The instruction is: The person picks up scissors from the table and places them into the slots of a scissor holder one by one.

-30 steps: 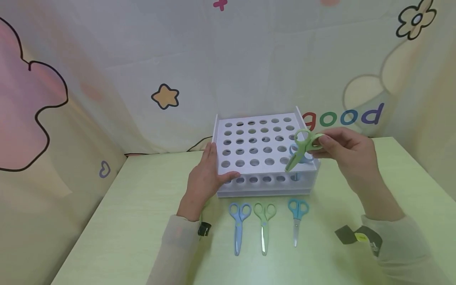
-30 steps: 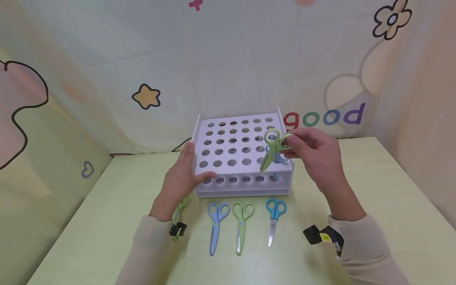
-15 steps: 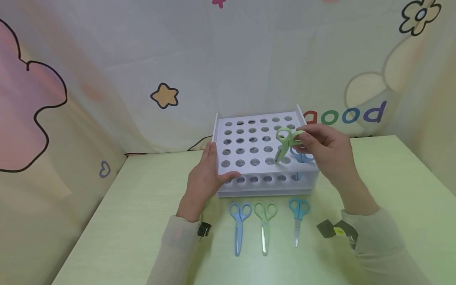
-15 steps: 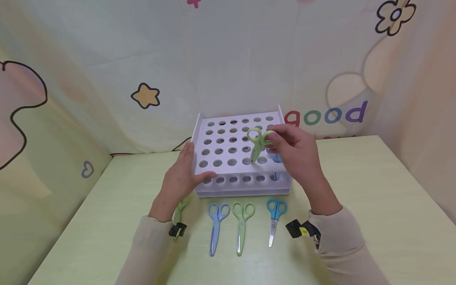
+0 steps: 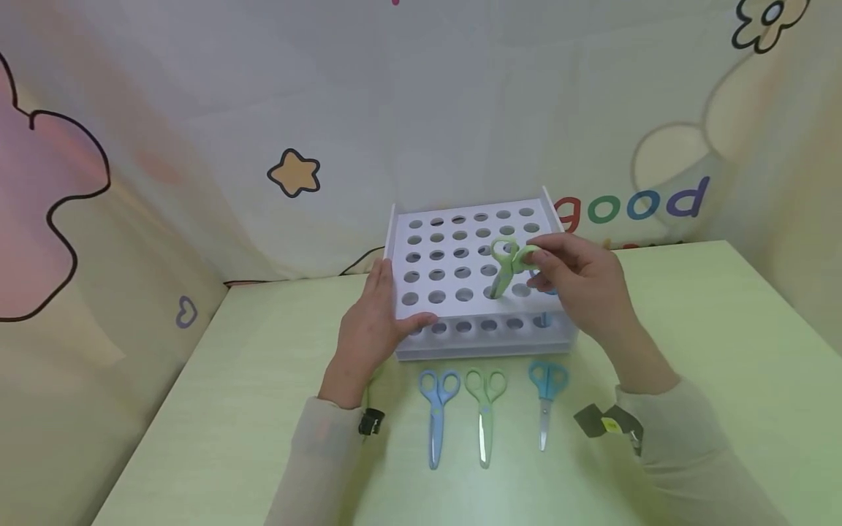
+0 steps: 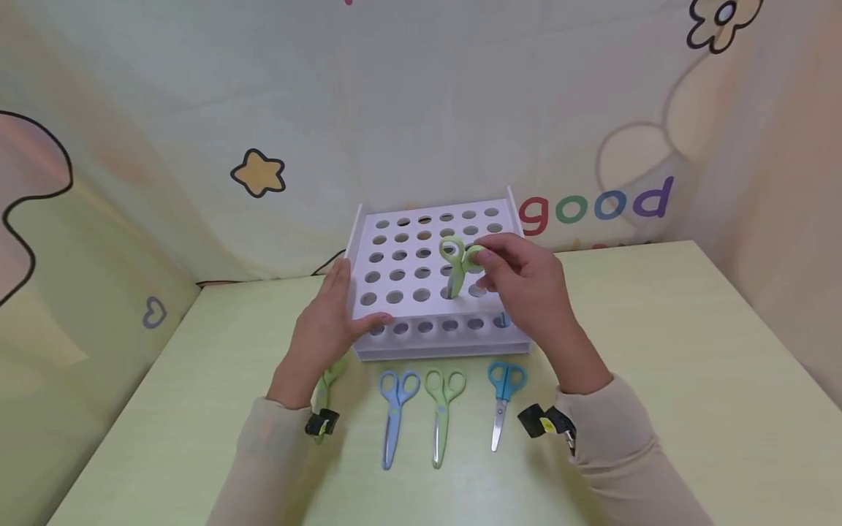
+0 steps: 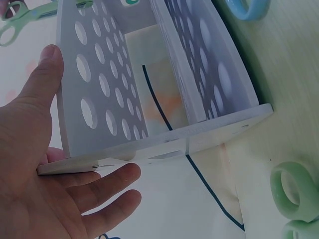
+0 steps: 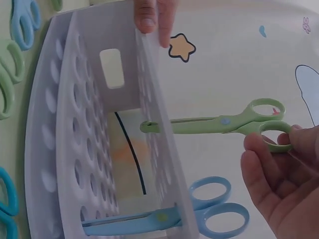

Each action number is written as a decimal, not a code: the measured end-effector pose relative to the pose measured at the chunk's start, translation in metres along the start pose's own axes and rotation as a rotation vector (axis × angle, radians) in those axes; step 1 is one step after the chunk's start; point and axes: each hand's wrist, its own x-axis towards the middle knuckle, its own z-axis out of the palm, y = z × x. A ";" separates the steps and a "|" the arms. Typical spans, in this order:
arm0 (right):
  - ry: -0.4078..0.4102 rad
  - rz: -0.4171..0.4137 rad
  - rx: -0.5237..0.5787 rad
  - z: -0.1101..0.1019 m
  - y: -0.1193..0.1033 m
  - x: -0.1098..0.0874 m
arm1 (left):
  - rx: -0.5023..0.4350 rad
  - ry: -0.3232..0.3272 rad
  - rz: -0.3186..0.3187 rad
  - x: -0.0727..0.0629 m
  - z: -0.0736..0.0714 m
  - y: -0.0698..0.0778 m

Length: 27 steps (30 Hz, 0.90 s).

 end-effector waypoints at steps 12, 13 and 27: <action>-0.005 0.085 -0.183 0.011 0.003 -0.002 | 0.010 0.004 0.006 -0.001 -0.001 -0.001; -0.007 0.086 -0.182 0.011 0.003 -0.002 | 0.011 0.003 0.008 -0.001 -0.001 0.000; -0.048 0.044 -0.181 0.024 0.015 -0.003 | 0.003 -0.001 0.014 -0.001 -0.001 0.000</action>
